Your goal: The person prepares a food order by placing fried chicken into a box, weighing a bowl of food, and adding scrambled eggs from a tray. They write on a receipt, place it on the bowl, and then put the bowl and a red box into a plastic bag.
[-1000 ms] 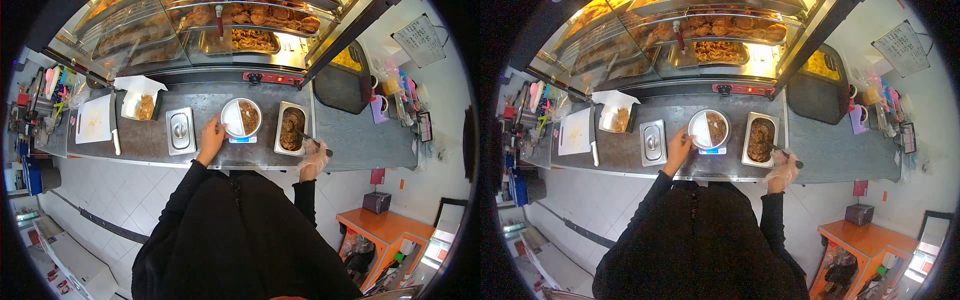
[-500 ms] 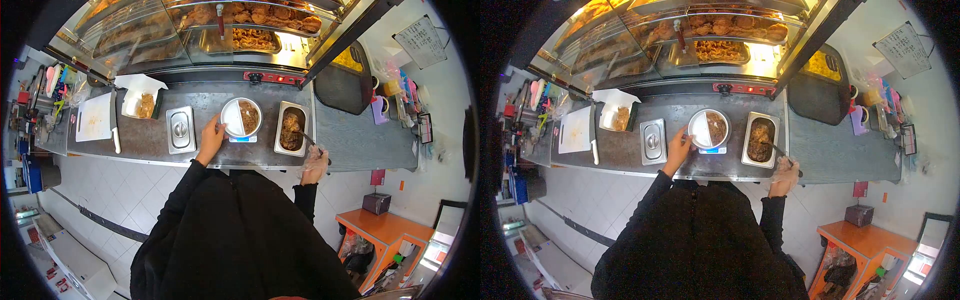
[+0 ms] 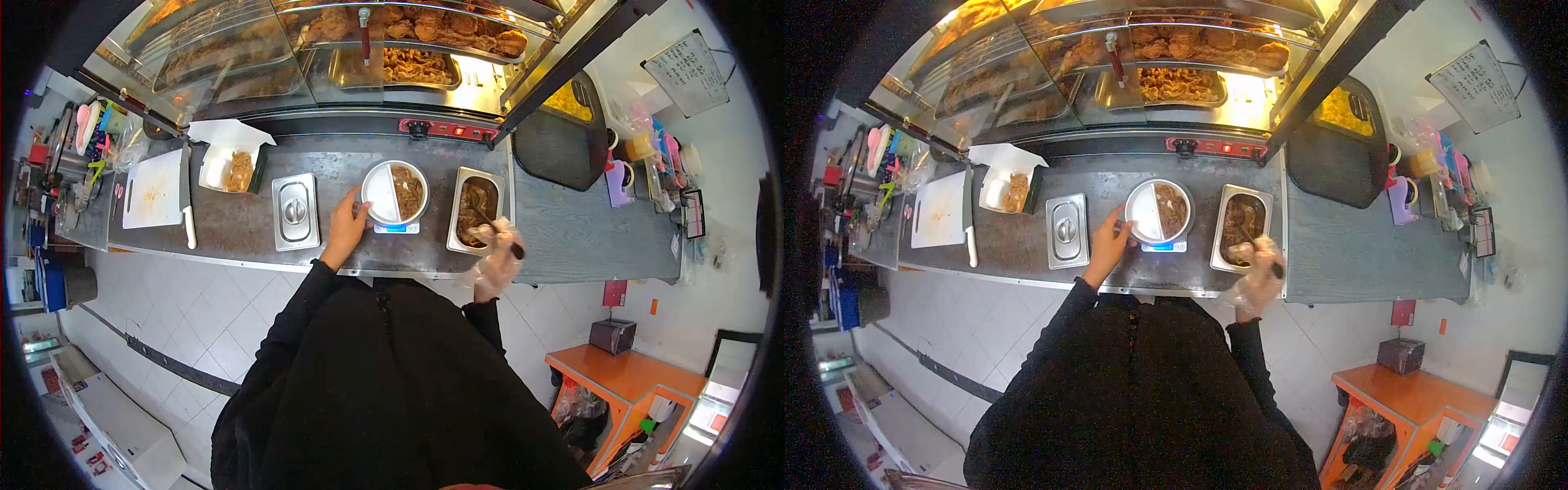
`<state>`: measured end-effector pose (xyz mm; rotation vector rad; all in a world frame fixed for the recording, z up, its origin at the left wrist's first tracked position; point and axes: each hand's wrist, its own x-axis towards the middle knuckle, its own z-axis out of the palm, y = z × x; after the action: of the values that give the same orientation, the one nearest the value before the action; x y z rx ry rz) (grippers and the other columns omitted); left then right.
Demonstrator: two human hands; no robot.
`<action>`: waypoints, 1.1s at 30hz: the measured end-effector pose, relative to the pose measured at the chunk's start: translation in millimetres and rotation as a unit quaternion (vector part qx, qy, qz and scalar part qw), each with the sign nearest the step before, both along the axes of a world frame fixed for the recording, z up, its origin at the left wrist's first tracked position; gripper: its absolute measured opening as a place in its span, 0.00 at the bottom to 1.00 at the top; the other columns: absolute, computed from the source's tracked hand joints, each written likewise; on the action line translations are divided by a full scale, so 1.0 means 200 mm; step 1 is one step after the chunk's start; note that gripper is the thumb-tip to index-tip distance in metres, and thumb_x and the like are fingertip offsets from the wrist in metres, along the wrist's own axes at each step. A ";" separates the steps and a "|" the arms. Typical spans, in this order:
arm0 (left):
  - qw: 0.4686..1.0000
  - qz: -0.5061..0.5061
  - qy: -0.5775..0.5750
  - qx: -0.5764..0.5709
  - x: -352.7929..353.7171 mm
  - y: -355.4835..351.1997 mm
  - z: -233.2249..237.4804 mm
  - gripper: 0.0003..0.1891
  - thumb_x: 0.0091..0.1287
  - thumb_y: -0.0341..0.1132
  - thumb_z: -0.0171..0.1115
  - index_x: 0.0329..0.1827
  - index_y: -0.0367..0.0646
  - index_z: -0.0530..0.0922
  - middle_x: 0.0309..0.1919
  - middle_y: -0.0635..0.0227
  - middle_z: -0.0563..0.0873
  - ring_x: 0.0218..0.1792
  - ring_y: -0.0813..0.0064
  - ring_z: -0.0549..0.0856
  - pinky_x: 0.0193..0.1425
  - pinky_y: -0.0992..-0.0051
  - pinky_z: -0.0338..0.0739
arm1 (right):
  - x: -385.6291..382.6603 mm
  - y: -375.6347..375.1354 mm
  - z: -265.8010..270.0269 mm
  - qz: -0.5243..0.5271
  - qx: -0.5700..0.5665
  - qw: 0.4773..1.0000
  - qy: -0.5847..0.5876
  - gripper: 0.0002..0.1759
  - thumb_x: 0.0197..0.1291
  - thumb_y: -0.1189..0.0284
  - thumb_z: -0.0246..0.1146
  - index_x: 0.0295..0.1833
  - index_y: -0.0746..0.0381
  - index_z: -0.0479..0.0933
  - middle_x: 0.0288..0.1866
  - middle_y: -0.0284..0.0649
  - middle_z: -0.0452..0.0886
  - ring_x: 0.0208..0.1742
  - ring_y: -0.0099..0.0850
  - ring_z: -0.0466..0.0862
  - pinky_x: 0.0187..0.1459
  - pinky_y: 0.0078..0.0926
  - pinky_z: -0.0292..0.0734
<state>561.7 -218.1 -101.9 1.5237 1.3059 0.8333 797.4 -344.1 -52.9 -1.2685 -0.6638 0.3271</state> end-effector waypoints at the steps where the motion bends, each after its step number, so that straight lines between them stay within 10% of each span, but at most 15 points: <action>1: 1.000 0.001 0.004 0.002 0.00 0.00 0.00 0.20 0.66 0.31 0.58 0.61 0.39 0.71 0.28 0.61 0.79 0.21 0.73 0.84 0.26 0.75 0.76 | -0.01 0.00 0.03 -0.006 0.019 0.993 0.116 0.12 0.66 0.67 0.58 0.42 0.67 0.75 0.36 0.41 0.81 0.41 0.29 0.82 0.43 0.24 0.75; 2: 1.000 0.001 0.002 0.002 -0.01 0.00 -0.01 0.20 0.66 0.31 0.58 0.61 0.39 0.70 0.28 0.61 0.79 0.21 0.73 0.84 0.26 0.75 0.76 | 0.11 -0.03 -0.08 0.031 0.081 0.967 0.239 0.15 0.65 0.64 0.59 0.42 0.68 0.75 0.36 0.42 0.80 0.40 0.33 0.82 0.45 0.26 0.76; 4: 1.000 -0.002 -0.001 0.003 -0.01 0.00 -0.02 0.21 0.66 0.31 0.58 0.61 0.39 0.70 0.28 0.61 0.79 0.21 0.72 0.84 0.26 0.75 0.76 | 0.28 -0.10 -0.31 -0.061 -0.078 0.989 0.112 0.15 0.68 0.66 0.53 0.44 0.70 0.71 0.41 0.48 0.78 0.44 0.37 0.81 0.49 0.31 0.79; 6: 1.000 -0.001 0.002 0.004 -0.01 0.00 -0.01 0.21 0.66 0.31 0.58 0.61 0.39 0.70 0.28 0.61 0.79 0.21 0.72 0.84 0.26 0.75 0.76 | 0.29 -0.06 -0.26 -0.158 0.046 0.895 0.416 0.16 0.69 0.66 0.50 0.47 0.71 0.68 0.43 0.52 0.77 0.47 0.41 0.80 0.52 0.33 0.79; 12: 1.000 0.000 0.001 -0.001 -0.01 -0.01 0.00 0.21 0.66 0.31 0.58 0.62 0.38 0.70 0.27 0.62 0.79 0.21 0.73 0.84 0.27 0.75 0.76 | 0.26 -0.08 -0.25 -0.151 0.055 0.914 0.373 0.14 0.65 0.72 0.52 0.47 0.73 0.69 0.40 0.52 0.78 0.43 0.38 0.81 0.49 0.31 0.78; 25: 1.000 -0.014 0.007 -0.011 -0.02 0.00 -0.01 0.22 0.67 0.34 0.57 0.64 0.42 0.68 0.28 0.62 0.82 0.24 0.73 0.86 0.27 0.77 0.77 | -0.06 0.02 -0.03 0.011 -0.104 0.984 -0.143 0.10 0.65 0.72 0.55 0.38 0.69 0.75 0.41 0.46 0.80 0.45 0.35 0.80 0.50 0.30 0.72; 30: 1.000 0.002 -0.008 -0.009 -0.01 0.00 0.01 0.20 0.65 0.30 0.57 0.61 0.41 0.71 0.25 0.63 0.78 0.20 0.74 0.83 0.25 0.75 0.76 | 0.01 0.01 0.00 0.020 0.053 0.993 0.106 0.07 0.63 0.80 0.54 0.45 0.69 0.73 0.40 0.47 0.79 0.39 0.28 0.81 0.46 0.23 0.77; 33: 1.000 0.002 -0.011 -0.004 -0.01 -0.01 0.00 0.20 0.65 0.30 0.57 0.62 0.41 0.71 0.25 0.64 0.78 0.20 0.74 0.83 0.25 0.75 0.77 | 0.20 -0.02 -0.12 -0.141 -0.019 0.966 0.217 0.15 0.66 0.68 0.52 0.48 0.71 0.70 0.38 0.52 0.80 0.35 0.35 0.83 0.44 0.28 0.81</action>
<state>559.7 -219.3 -101.7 1.5026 1.2949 0.8440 836.5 -348.1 -76.8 -1.2544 -0.1017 0.3669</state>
